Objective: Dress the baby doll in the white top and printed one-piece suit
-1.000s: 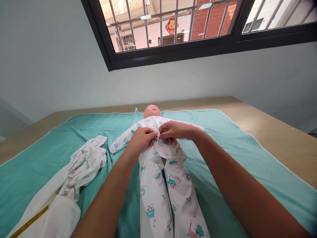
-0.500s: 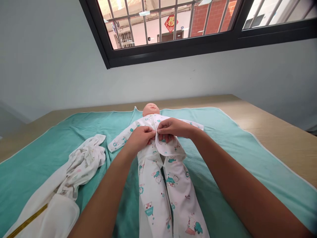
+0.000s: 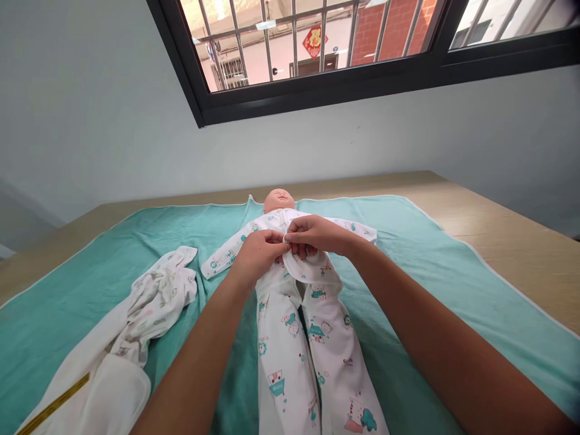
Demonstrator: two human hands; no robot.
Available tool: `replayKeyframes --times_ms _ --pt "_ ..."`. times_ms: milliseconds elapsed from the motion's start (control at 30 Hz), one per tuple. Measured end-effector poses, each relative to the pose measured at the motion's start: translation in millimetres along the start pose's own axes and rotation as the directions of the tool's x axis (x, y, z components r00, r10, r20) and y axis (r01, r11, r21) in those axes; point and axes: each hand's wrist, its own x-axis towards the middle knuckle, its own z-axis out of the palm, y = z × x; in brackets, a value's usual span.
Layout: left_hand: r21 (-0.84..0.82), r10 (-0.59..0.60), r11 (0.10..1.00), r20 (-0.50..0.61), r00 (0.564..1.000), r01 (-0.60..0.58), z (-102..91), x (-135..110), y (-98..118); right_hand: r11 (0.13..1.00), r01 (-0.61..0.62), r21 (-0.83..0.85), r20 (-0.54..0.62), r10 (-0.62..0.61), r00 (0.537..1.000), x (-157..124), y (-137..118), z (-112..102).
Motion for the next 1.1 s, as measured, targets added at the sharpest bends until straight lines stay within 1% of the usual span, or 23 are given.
replayKeyframes --times_ms 67,267,333,433,500,600,667,800,900,1000,1033,1067,1100 --pt "-0.039 -0.011 0.999 -0.032 0.999 0.01 2.6 0.0 -0.2 1.0 0.003 0.006 -0.006 -0.003 1.0 -0.2 -0.5 0.6" --pt "-0.142 -0.049 0.989 -0.062 0.997 0.04 2.8 -0.6 -1.8 0.999 -0.005 0.032 -0.015 0.005 1.0 0.4 -1.4 1.3" --pt "-0.138 -0.037 0.99 -0.069 0.997 0.027 3.3 0.6 -3.5 0.999 -0.018 0.046 -0.021 0.019 1.0 1.7 -0.9 1.6" --pt "-0.09 0.004 0.996 -0.075 0.997 -0.011 4.0 2.1 -5.1 0.998 -0.051 0.034 -0.031 0.052 0.998 2.4 -1.4 1.3" --pt "-0.067 0.021 0.997 -0.056 0.998 -0.025 3.5 1.9 -4.1 0.999 -0.049 0.013 0.002 0.049 0.999 1.2 -2.6 -0.1" --pt "-0.068 0.018 0.997 -0.019 1.0 -0.019 1.5 0.7 -0.9 1.0 -0.018 0.024 0.097 0.015 0.995 -1.7 -3.9 -3.1" --pt "-0.069 0.016 0.997 -0.025 1.0 -0.017 0.6 0.6 0.1 0.998 -0.021 0.052 0.113 0.015 0.994 -2.7 -3.8 -4.4" --pt "-0.072 0.044 0.996 -0.019 0.999 -0.045 0.9 4.0 -4.7 0.997 -0.044 0.062 0.079 0.039 0.996 -2.6 -3.8 -4.1" --pt "-0.133 0.066 0.989 -0.035 0.997 -0.07 0.4 6.6 -10.1 0.998 -0.042 0.054 0.067 0.038 0.997 -2.7 -4.9 -3.2" --pt "-0.176 0.056 0.983 -0.021 0.998 -0.059 -1.4 7.4 -12.6 0.998 -0.046 0.035 0.059 0.044 0.997 -0.6 -3.3 -1.5" --pt "-0.178 0.055 0.982 -0.015 0.998 -0.057 -1.9 7.5 -12.9 0.999 -0.042 0.018 0.024 0.042 0.999 1.2 -1.7 -0.5" --pt "-0.179 0.054 0.982 -0.021 0.998 -0.057 -1.9 7.9 -13.3 0.999 -0.034 0.001 -0.055 0.034 0.998 3.4 0.2 1.0" --pt "-0.18 0.054 0.982 -0.043 0.998 -0.06 -1.6 8.4 -13.9 1.0 -0.024 -0.011 -0.166 0.022 0.986 6.0 2.4 2.8"
